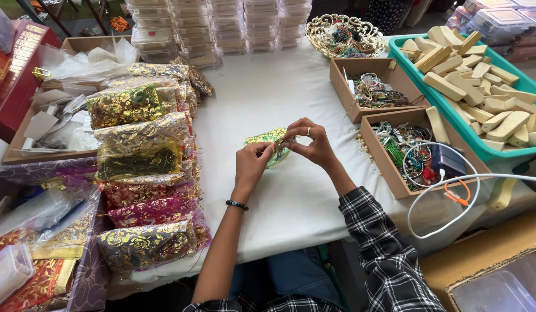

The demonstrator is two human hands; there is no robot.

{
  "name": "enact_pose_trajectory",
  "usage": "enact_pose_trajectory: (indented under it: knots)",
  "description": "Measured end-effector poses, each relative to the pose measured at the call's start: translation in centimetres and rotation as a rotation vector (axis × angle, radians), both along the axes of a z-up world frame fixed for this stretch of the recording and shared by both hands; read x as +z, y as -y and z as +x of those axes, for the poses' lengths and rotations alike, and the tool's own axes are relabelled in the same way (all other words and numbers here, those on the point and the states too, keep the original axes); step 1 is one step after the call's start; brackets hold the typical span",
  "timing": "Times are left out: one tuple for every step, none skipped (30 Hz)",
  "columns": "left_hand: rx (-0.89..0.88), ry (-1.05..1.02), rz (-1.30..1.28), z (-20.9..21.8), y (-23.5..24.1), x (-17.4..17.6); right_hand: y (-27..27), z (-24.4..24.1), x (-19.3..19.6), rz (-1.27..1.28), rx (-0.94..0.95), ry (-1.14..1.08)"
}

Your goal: The person places various jewelry items, including necklaces and earrings, into small, patterned fabric pouches. They fold the pouches closed and place them into a stack on the table. The person also handles a small white packet and a gold-colored pouch during the process.

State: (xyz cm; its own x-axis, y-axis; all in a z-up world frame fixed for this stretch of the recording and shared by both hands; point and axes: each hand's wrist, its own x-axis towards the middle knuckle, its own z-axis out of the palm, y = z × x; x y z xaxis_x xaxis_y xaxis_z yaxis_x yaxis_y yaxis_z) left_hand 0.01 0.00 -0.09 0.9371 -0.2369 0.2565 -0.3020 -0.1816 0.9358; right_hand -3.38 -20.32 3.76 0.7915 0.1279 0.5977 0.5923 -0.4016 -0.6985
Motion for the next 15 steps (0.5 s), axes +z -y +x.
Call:
enact_pose_trajectory:
  knots:
    - [-0.001, 0.001, -0.002, -0.2, 0.0, 0.5, -0.1, 0.0, 0.0, -0.002, -0.001, 0.001]
    - [0.009, 0.013, -0.019, -0.4, -0.1, 0.9, -0.1, 0.0, 0.0, -0.1, -0.058, 0.1]
    - [0.02, 0.025, -0.037, -0.6, -0.1, 1.3, -0.1, -0.1, 0.0, -0.199, -0.114, 0.199]
    - [0.018, 0.026, -0.04, -0.8, -0.1, 1.8, -0.3, -0.2, 0.3, -0.202, -0.115, 0.199]
    - [0.03, 0.013, -0.048, -1.1, -0.2, 2.2, -0.5, -0.4, 0.6, -0.3, -0.15, 0.275]
    - [0.042, 0.001, -0.056, -1.3, -0.3, 2.7, -0.8, -0.5, 0.8, -0.398, -0.184, 0.35]
    - [0.039, 0.002, -0.054, -1.1, -0.3, 2.3, -0.9, -0.7, 1.2, -0.397, -0.187, 0.351]
    - [0.059, 0.051, -0.073, -0.9, -0.2, 2.0, -1.0, -0.9, 1.6, -0.343, -0.16, 0.306]
    - [0.077, 0.1, -0.091, -0.7, -0.1, 1.6, -1.1, -1.2, 1.9, -0.289, -0.135, 0.261]
    - [0.072, 0.101, -0.089, -0.7, -0.3, 1.6, -0.9, -1.0, 1.6, -0.287, -0.141, 0.261]
    - [0.083, 0.128, -0.099, -0.7, -0.3, 1.7, -0.6, -0.8, 1.4, -0.258, -0.158, 0.256]
    - [0.095, 0.155, -0.109, -0.7, -0.3, 1.7, -0.2, -0.7, 1.2, -0.228, -0.176, 0.251]
    - [0.078, 0.157, -0.104, -0.8, -0.3, 1.7, -0.2, -0.6, 0.8, -0.224, -0.193, 0.251]
    - [0.059, 0.136, -0.092, -0.8, -0.3, 1.6, 0.0, -0.4, 0.5, -0.209, -0.183, 0.265]
    - [0.036, 0.118, -0.079, -0.8, -0.1, 1.7, 0.2, -0.4, 0.2, -0.194, -0.176, 0.28]
